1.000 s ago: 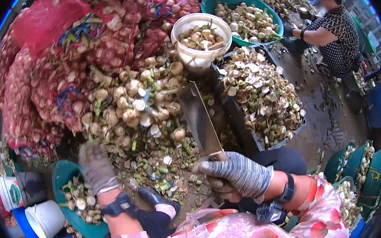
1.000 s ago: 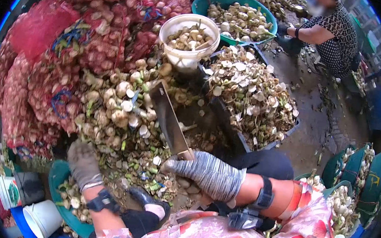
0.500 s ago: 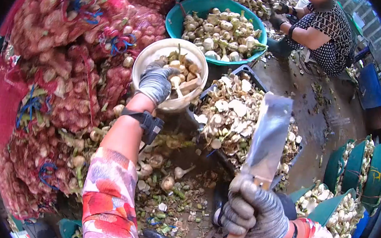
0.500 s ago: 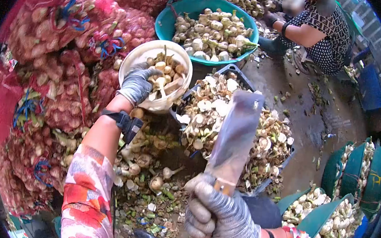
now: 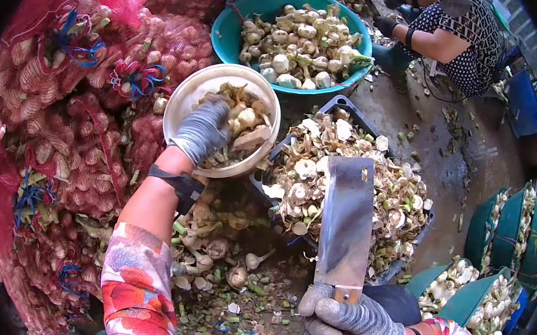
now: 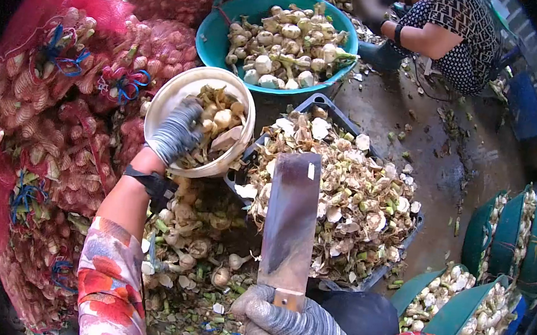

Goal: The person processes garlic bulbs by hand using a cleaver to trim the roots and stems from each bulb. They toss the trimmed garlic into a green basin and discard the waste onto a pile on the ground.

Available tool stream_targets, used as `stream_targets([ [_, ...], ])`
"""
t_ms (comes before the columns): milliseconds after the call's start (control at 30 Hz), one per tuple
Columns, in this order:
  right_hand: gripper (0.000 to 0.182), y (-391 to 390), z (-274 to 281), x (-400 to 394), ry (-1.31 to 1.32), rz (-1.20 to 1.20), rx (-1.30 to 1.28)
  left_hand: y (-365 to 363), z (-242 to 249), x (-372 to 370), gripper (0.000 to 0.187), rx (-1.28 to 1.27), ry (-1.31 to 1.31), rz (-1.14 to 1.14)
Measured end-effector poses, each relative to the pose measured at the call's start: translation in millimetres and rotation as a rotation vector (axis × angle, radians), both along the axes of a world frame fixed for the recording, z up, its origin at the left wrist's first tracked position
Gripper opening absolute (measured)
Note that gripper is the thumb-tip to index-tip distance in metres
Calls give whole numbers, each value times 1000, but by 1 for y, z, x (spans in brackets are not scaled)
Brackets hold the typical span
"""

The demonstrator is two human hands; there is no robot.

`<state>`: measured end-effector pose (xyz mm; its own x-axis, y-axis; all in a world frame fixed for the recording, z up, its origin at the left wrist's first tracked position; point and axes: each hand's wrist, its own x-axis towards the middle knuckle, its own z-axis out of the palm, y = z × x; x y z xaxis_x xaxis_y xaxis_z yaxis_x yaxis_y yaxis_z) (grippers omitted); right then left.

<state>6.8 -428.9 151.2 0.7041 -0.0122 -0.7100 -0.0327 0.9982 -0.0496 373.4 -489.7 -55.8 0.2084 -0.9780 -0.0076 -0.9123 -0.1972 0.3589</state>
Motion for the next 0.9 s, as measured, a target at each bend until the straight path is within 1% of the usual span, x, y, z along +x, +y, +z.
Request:
stream_targets([
  [33,17,0,-1,0,7,-6,1,-2,-13,11,32,-138,123,78],
  [67,18,0,-1,0,15,-10,1,-4,-12,14,30,-277,246,158],
  [100,18,0,-2,0,18,-9,-2,-9,-13,15,32,-281,326,204],
  [133,18,1,-2,1,21,-13,-6,-10,-15,13,32,-285,328,208],
  [200,18,1,-3,0,26,-15,-13,-15,5,-6,37,-188,291,161],
  [233,18,2,-2,0,30,-5,-13,-26,-29,10,43,-155,348,113],
  [267,18,1,-2,0,34,5,-12,-30,-26,6,43,-157,349,114],
  [333,18,1,-3,0,25,15,-20,-37,-13,-7,47,123,151,-56],
  [367,18,1,-3,0,15,24,-28,-36,-11,-8,50,200,145,-105],
  [400,18,1,-3,0,15,23,-26,-36,-11,-11,50,202,145,-106],
  [467,18,0,-2,0,17,40,-7,-38,-11,-18,44,237,41,-192],
  [600,20,2,-1,0,18,43,-40,-46,-4,-20,48,276,-47,-237],
  [667,22,3,-1,-2,-7,37,-54,-44,4,-23,43,329,-104,-205],
  [733,24,3,-1,-4,-12,43,-51,-42,-4,-20,43,325,-123,-150],
  [767,24,4,-1,-5,-6,40,-57,-40,3,-24,43,326,-123,-151],
  [833,25,6,-1,-5,-2,43,-60,-32,16,-29,48,422,-100,-168],
  [900,26,6,-1,-5,-8,60,-74,-33,-3,-21,47,406,-111,-180],
])
